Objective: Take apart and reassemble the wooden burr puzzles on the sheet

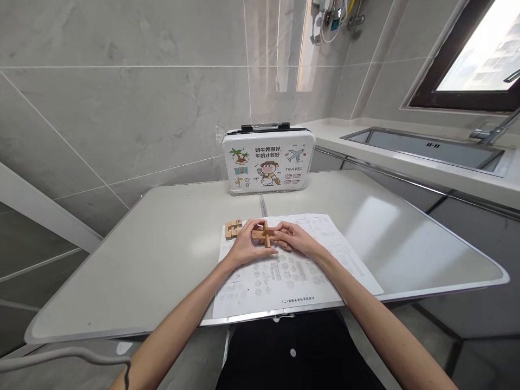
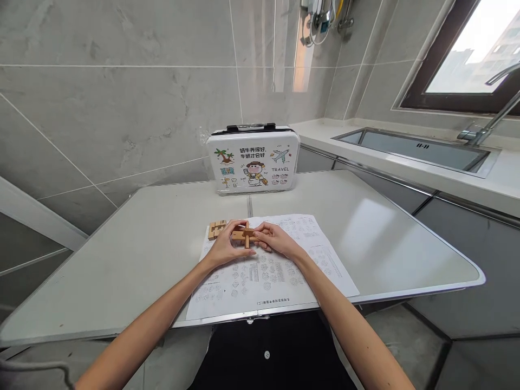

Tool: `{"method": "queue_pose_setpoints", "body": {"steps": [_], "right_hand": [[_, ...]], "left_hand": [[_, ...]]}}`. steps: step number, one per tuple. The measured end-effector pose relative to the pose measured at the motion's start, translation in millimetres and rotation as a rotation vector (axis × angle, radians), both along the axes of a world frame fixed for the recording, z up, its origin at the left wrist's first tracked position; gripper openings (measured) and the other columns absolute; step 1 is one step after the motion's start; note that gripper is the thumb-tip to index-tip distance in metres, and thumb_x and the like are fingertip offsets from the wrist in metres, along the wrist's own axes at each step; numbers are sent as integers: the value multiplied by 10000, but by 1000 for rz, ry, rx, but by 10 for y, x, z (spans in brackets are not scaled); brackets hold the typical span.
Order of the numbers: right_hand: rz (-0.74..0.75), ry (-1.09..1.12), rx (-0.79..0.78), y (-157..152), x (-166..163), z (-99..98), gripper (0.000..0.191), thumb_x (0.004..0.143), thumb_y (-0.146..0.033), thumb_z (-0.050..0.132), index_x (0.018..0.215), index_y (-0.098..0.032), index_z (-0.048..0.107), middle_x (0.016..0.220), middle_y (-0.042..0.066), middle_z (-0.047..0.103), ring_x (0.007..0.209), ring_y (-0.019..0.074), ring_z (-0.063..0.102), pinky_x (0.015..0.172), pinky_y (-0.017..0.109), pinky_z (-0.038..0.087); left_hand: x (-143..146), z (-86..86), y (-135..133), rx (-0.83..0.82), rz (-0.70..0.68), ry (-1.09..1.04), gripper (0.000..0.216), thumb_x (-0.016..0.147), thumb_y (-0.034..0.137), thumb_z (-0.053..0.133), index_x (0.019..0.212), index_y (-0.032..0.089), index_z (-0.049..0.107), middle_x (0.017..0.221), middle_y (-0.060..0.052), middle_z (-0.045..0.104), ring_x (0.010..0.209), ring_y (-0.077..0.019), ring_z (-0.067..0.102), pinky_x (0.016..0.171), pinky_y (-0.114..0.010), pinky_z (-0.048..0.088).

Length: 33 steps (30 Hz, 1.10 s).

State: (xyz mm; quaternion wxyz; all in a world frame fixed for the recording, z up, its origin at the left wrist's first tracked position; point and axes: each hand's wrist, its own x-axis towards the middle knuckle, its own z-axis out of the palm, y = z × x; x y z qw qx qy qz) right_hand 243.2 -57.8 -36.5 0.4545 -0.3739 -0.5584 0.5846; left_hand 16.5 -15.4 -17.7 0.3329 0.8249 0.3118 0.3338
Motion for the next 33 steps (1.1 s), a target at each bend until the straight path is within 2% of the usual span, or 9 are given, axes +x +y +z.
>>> {"method": "queue_pose_setpoints", "body": {"steps": [4,11,24,33], "right_hand": [[-10,-9,-9,4,-5,-21,481,893,-660,760,1001,-221,597,573,-86,518,474,101,399,496,234,263],[-18,-42,-16,9,6,-38,473,897,-641,768,998,-204,616,558,-66,593,470,108,475,532,238,351],[-51,9,-34,-2,-6,-23,454,890,-641,776,988,-219,640,534,-72,575,443,107,455,536,256,383],[-85,-5,-50,7,-25,-32,441,908,-635,750,990,-219,629,564,-50,630,455,120,508,546,263,404]], "left_hand": [[4,4,8,-25,15,23,834,651,457,997,1346,262,579,1349,-100,622,1242,-318,648,1064,-496,557],[-5,-29,15,9,-2,24,836,658,494,989,1344,267,569,1339,-103,621,1212,-316,657,1055,-507,559],[4,43,-26,5,35,-21,760,699,459,961,1328,260,586,1324,-104,637,1167,-300,692,995,-478,596],[19,51,-18,-101,81,31,817,638,478,995,1323,254,612,1355,-112,660,1213,-328,671,1017,-502,578]]}}
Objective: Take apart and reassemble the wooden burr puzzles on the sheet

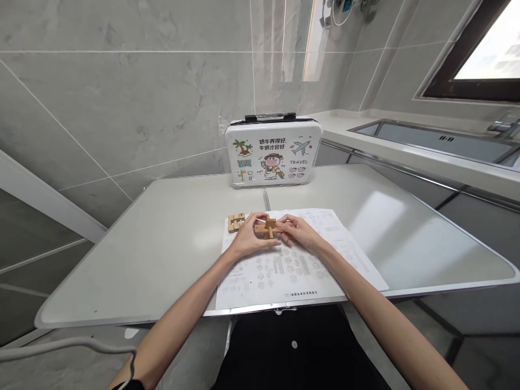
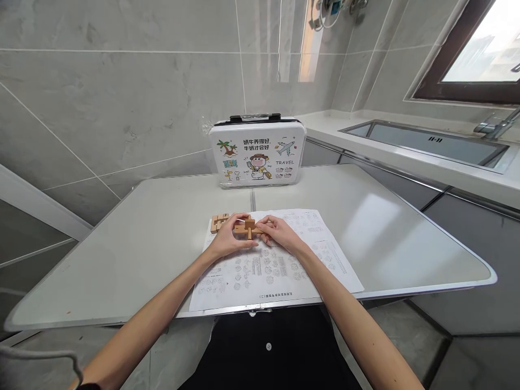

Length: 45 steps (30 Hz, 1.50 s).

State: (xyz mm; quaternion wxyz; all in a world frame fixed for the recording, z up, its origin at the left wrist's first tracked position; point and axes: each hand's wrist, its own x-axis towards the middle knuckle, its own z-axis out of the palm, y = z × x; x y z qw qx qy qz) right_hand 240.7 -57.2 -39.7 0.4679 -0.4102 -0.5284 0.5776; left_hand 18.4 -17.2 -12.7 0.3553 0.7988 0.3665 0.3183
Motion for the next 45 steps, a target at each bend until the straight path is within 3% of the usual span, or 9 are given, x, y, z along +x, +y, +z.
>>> {"method": "queue_pose_setpoints", "body": {"steps": [4,9,12,25,45], "right_hand": [[-21,-19,-2,3,-1,-15,430,915,-629,739,967,-222,610,559,-48,628,459,117,515,539,253,398],[-1,-43,-5,-27,25,18,422,926,-628,733,974,-228,605,505,-90,518,412,84,361,440,220,222],[9,-39,-5,-36,32,41,429,919,-631,741,966,-229,600,509,-92,500,417,80,336,432,222,190],[-3,-31,-11,-52,16,92,447,919,-631,749,891,-231,552,490,-88,503,415,83,353,430,226,214],[-65,-56,27,-31,8,17,476,891,-667,759,880,-226,580,554,-50,630,390,96,470,433,239,350]], "left_hand": [[0,-3,8,2,-42,41,815,691,502,961,1385,268,602,1389,-101,647,1237,-326,663,1046,-488,562],[12,-13,7,56,-77,57,814,694,519,956,1386,275,603,1369,-80,648,1266,-325,639,1081,-479,535],[24,-27,8,55,-82,46,795,706,511,949,1379,270,601,1370,-82,644,1252,-317,645,1068,-468,540],[11,2,29,71,-92,61,841,700,588,935,1400,261,603,1351,-82,654,1256,-314,634,1065,-458,540],[30,-57,22,93,-120,13,884,673,528,971,1414,267,566,1356,-88,620,1258,-310,636,1066,-475,552]]}}
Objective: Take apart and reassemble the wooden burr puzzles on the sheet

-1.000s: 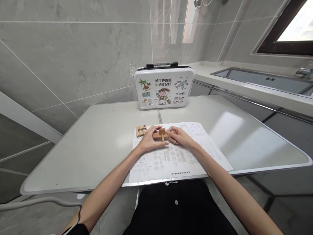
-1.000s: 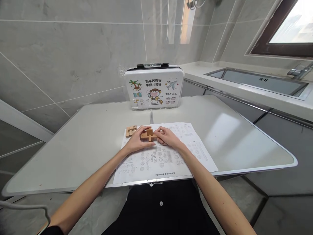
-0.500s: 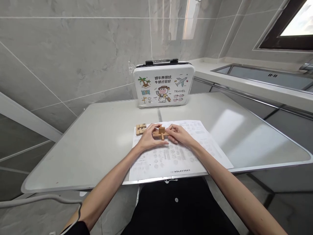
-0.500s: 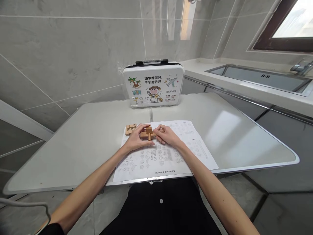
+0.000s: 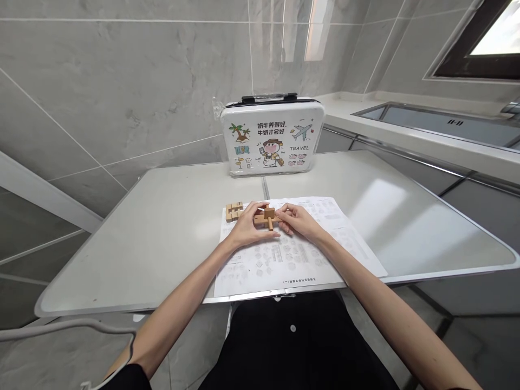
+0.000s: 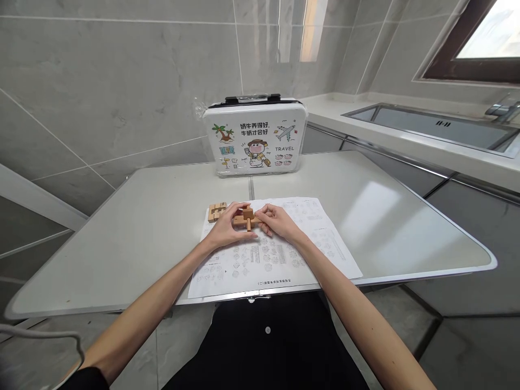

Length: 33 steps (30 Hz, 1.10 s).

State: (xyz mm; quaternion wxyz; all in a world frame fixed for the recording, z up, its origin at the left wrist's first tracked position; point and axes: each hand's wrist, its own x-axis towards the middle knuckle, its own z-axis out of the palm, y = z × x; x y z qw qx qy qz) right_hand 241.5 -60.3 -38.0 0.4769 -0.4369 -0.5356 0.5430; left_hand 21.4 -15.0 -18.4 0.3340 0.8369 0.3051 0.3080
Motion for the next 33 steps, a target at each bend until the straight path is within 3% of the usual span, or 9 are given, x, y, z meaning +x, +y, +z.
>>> {"method": "queue_pose_setpoints", "body": {"steps": [8,12,15,17,20,24,28,33], "right_hand": [[-24,-17,40,-7,-24,1,436,933,-643,725,910,-222,613,539,-55,612,384,111,489,424,254,395],[-21,-65,86,-5,-23,2,411,976,-643,657,961,-234,624,611,-27,667,442,143,561,475,287,477],[-76,-114,176,-13,-20,46,373,993,-603,646,1090,-245,682,966,62,782,766,209,722,687,353,590],[-125,-138,248,-28,-20,94,334,972,-554,696,1139,-265,713,1218,80,752,1068,254,712,919,410,582],[-164,-208,383,-65,-33,160,270,913,-487,781,1089,-284,755,1235,71,742,1215,300,647,1096,484,487],[-197,-361,498,-116,-72,175,165,945,-446,747,997,-291,770,1067,77,774,1074,321,670,1024,520,505],[-208,-382,459,-122,-78,149,182,966,-460,712,977,-291,777,1009,68,780,948,301,676,888,472,533],[-162,-329,432,-97,-25,158,189,931,-472,764,953,-287,795,990,70,779,928,299,681,807,434,523]], "left_hand": [[8,22,-37,90,19,-35,864,681,498,971,1397,253,554,1318,-91,601,1180,-296,654,1003,-455,571],[6,54,-58,166,45,-26,841,704,465,962,1404,261,543,1297,-85,605,1180,-295,635,1002,-450,558],[-6,57,-56,213,78,1,867,710,479,956,1432,267,525,1302,-89,578,1182,-299,630,1011,-452,554],[-14,50,-51,239,94,17,887,710,490,952,1448,265,513,1314,-95,558,1184,-303,630,1019,-456,553],[-20,40,-48,263,104,19,870,736,496,931,1457,265,500,1332,-102,536,1191,-307,636,1021,-456,557],[-14,34,-57,253,93,52,871,724,514,933,1445,261,516,1308,-101,537,1115,-299,666,955,-443,584],[-4,33,-66,238,88,73,915,671,557,956,1430,263,538,1254,-90,564,1076,-304,677,940,-454,592],[-9,45,-70,250,68,45,876,724,533,931,1455,266,528,1310,-98,559,1145,-309,673,999,-460,585]]}}
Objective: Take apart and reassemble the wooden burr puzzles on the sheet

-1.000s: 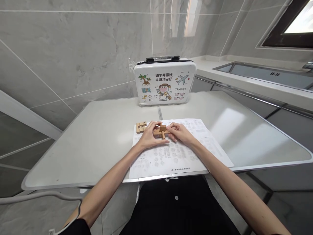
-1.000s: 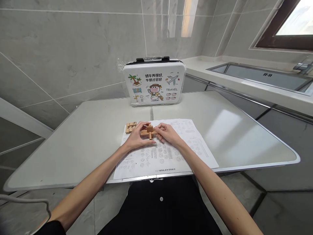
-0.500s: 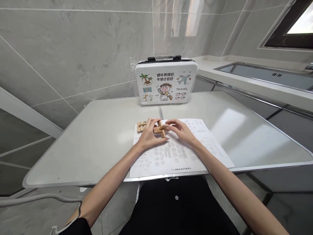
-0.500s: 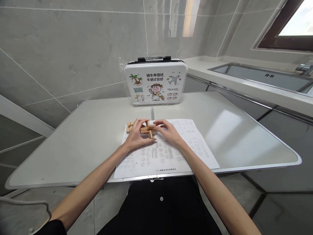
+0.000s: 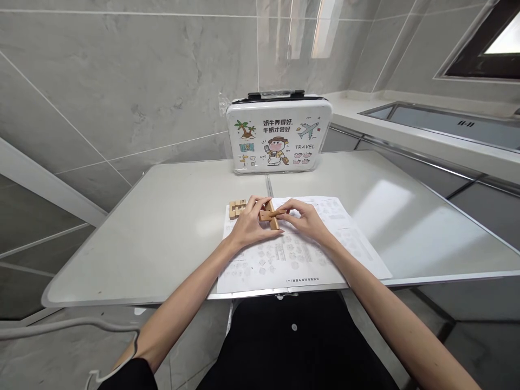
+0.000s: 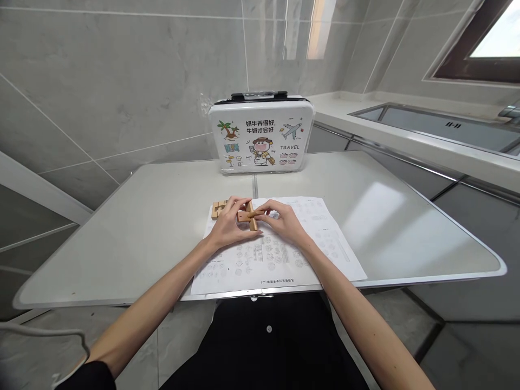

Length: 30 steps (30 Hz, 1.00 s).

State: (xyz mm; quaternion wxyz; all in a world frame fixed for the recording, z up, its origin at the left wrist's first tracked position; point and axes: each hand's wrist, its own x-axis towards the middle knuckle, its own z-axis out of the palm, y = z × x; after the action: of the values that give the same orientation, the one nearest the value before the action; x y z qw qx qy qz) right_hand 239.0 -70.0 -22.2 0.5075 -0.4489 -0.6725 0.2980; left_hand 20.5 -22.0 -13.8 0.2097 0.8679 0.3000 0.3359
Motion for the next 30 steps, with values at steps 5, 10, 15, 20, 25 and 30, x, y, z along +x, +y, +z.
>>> {"method": "queue_pose_setpoints", "body": {"steps": [5,10,15,20,25,30], "right_hand": [[42,1,0,2,27,9,158,938,-438,768,968,-286,799,986,62,779,932,290,685,825,436,514],[70,4,-27,2,34,23,184,938,-451,764,957,-269,782,983,66,772,939,282,689,845,429,524],[3,-1,-25,26,-4,-33,444,856,-463,824,1224,-276,663,1306,96,681,1189,307,645,1011,483,537],[83,22,-128,34,-122,-140,955,779,-497,891,1545,-311,353,1494,160,530,1330,329,594,1095,547,528],[77,-10,-109,32,-206,-184,929,817,-482,874,1534,-278,318,1410,166,593,1295,339,636,1112,557,515],[7,83,-77,81,-128,-218,770,862,-491,827,1472,-288,403,1389,143,625,1242,309,652,1097,520,531]], "left_hand": [[-22,9,23,38,-29,-9,897,740,530,927,1487,268,505,1343,-110,554,1143,-305,671,1005,-469,588],[-37,11,34,76,-40,-11,899,773,518,908,1517,273,467,1373,-117,534,1131,-292,685,998,-457,593],[-25,-10,21,168,53,17,825,841,512,833,1529,270,447,1442,-146,511,1119,-294,705,943,-442,616],[2,-67,31,276,151,128,772,901,489,749,1560,251,426,1453,-187,516,1050,-308,736,817,-416,622],[11,-80,51,359,121,198,689,939,359,677,1567,255,414,1458,-183,528,1100,-316,726,866,-424,607],[-26,-42,87,366,210,145,738,907,482,745,1530,219,450,1417,-186,547,1090,-318,726,837,-420,607]]}}
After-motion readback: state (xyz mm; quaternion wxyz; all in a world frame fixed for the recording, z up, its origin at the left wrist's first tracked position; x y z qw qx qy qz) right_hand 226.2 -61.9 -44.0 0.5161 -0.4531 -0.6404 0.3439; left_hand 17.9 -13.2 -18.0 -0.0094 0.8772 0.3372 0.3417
